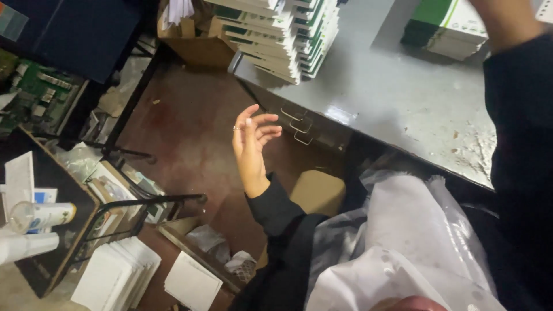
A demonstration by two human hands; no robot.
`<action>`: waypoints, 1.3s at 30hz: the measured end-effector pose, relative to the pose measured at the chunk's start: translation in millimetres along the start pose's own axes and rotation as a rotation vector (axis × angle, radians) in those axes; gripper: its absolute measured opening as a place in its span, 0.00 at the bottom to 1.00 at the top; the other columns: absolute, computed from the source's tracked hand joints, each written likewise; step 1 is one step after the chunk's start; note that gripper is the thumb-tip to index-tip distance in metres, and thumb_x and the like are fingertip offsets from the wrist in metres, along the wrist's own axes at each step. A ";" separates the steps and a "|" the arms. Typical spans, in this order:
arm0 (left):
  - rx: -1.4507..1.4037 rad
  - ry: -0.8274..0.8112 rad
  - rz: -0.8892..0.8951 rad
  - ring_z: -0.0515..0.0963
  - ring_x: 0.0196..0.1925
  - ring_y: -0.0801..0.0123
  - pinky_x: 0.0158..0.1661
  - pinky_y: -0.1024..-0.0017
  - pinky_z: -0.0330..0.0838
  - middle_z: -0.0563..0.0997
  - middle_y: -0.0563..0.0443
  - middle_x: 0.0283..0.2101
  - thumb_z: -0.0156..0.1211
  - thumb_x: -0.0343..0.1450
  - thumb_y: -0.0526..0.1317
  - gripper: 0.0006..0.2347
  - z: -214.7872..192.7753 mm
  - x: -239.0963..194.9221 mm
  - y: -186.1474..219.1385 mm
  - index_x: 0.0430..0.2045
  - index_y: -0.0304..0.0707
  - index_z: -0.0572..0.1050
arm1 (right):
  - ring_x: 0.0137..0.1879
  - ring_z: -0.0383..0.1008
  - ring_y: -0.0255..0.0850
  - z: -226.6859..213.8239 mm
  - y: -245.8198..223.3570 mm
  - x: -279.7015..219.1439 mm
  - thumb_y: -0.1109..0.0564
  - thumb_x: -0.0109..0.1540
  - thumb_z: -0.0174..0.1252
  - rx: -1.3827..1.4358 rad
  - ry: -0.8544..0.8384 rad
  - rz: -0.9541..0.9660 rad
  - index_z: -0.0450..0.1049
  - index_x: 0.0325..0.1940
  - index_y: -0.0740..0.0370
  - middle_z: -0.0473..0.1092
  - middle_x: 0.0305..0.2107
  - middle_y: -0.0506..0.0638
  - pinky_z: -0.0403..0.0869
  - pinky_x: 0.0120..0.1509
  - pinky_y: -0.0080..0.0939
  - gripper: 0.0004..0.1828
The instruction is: Manually assembling notebooks by combining covers with paper stacks and organizing them on a workbench.
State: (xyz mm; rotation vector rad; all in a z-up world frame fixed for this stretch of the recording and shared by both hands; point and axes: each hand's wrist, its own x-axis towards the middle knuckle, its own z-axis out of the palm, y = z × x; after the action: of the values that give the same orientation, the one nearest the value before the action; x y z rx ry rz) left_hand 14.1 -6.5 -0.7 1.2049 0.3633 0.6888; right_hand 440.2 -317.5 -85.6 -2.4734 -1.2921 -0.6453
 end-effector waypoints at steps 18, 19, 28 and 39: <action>0.563 -0.290 0.211 0.79 0.61 0.59 0.61 0.56 0.72 0.81 0.46 0.57 0.55 0.74 0.30 0.16 147.8 -16.0 -65.9 0.58 0.38 0.69 | 0.53 0.79 0.47 -136.4 -98.0 -63.6 0.66 0.73 0.48 -0.315 0.445 -0.213 0.80 0.56 0.63 0.78 0.48 0.53 0.72 0.70 0.53 0.15; 0.658 -0.318 0.472 0.70 0.69 0.52 0.68 0.50 0.64 0.72 0.44 0.65 0.63 0.72 0.33 0.23 152.3 -20.0 -71.3 0.63 0.39 0.65 | 0.50 0.78 0.47 -149.5 -117.4 -68.1 0.65 0.71 0.54 -0.259 0.473 -0.269 0.81 0.52 0.61 0.78 0.44 0.54 0.71 0.71 0.57 0.11; 0.694 -0.147 0.753 0.87 0.44 0.64 0.50 0.70 0.79 0.87 0.53 0.42 0.68 0.68 0.24 0.10 167.2 -43.2 -78.6 0.38 0.40 0.83 | 0.57 0.77 0.55 -201.4 -137.1 -75.2 0.67 0.72 0.47 0.133 0.408 -0.407 0.75 0.58 0.69 0.76 0.52 0.63 0.71 0.72 0.60 0.14; -0.248 0.295 -0.617 0.76 0.64 0.51 0.57 0.50 0.76 0.77 0.41 0.61 0.62 0.68 0.29 0.26 127.3 21.8 -188.4 0.63 0.35 0.64 | 0.74 0.63 0.67 -101.0 53.2 -142.9 0.70 0.69 0.69 -0.359 0.193 0.283 0.68 0.72 0.83 0.67 0.67 0.77 0.58 0.79 0.61 0.30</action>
State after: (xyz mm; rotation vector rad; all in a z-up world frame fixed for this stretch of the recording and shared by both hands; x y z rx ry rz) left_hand 161.7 -120.7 -132.5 0.6945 0.8289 0.3532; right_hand 386.5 -491.9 -72.7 -2.7153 -0.7911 -1.0860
